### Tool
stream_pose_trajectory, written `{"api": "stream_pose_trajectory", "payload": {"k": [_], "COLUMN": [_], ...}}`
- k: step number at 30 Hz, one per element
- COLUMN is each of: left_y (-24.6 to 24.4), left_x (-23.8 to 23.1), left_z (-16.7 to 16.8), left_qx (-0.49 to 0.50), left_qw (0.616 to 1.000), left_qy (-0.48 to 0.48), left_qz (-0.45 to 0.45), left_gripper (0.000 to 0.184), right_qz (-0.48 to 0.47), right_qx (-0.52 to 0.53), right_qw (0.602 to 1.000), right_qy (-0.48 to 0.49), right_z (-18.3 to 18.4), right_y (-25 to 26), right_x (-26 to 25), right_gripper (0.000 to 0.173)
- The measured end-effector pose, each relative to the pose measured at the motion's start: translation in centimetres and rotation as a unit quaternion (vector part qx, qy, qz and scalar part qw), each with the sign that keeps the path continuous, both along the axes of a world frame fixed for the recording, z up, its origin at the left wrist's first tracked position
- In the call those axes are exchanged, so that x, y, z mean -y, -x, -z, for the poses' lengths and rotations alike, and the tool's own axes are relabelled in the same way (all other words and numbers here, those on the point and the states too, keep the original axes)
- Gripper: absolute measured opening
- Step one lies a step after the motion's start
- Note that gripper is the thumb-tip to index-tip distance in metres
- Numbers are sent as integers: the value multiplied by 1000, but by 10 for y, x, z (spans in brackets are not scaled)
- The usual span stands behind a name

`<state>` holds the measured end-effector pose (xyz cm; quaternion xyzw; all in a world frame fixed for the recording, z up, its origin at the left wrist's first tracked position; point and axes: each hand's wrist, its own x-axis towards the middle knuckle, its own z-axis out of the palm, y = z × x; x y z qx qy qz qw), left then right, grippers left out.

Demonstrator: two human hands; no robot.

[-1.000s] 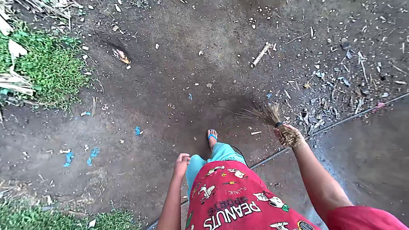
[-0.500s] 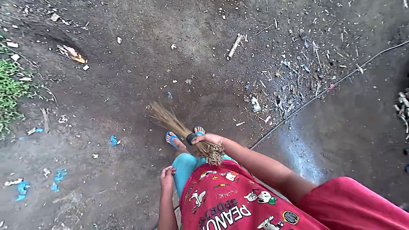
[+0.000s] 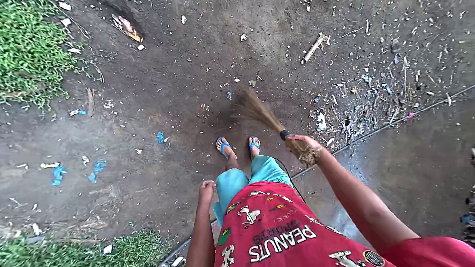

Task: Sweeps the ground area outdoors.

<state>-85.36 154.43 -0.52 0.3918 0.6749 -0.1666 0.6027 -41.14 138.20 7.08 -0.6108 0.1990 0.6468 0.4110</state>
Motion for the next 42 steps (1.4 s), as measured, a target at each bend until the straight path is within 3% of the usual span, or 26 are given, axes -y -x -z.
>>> {"api": "stream_pose_trajectory", "payload": {"k": [3,5,7,10,13,15,18,20,23,25,27,30,34,36,40,42], "left_y": [-7,-11,-13,-14,-8,-2,6,11,15,22,23,19,2,-7,-19,-20], "left_x": [-36,-54,-66,-73,-63,-50,-30,-24,-17,-14,-17,-22,-32,-38,-32,-19], "left_z": [-2,-4,-8,-8,2,8,5,-4,-22,-22,-17,-5,-3,-7,0,5], "left_qx": [26,41,50,53,43,26,6,12,21,17,-3,-13,15,37,70,69], "left_qw": [999,997,996,992,995,997,998,998,998,998,998,998,999,998,994,994], "left_qy": [-36,-54,-63,-79,-51,-20,11,11,-7,-19,-18,6,3,-14,-47,-35], "left_qz": [-18,-26,-41,-77,-73,-65,-63,-61,-53,-59,-68,-62,-48,-53,-72,-72], "left_gripper": [35,34,34,33,34,35,35,35,36,35,35,36,36,35,33,33], "right_qz": [-1,18,38,22,-31,-28,-57,-74,-122,-136,-122,-61,-56,-113,-276,-280], "right_qx": [196,307,363,355,232,44,-193,-287,-350,-356,-324,-208,10,132,338,360], "right_qw": [966,903,870,897,962,998,976,944,908,908,928,973,994,964,835,830], "right_qy": [167,299,330,263,140,38,-81,-145,-193,-175,-138,-83,94,201,334,322], "right_z": [-15,-9,5,-7,-42,-57,-52,-29,9,22,31,37,-1,-15,-12,-8], "right_y": [-44,-39,-19,31,82,113,165,204,244,239,204,116,13,-5,11,31], "right_x": [-7,-36,-63,-91,-111,-122,-147,-170,-190,-184,-160,-82,9,10,-17,-24], "right_gripper": [25,51,66,52,29,30,31,29,32,35,39,38,29,24,42,44]}}
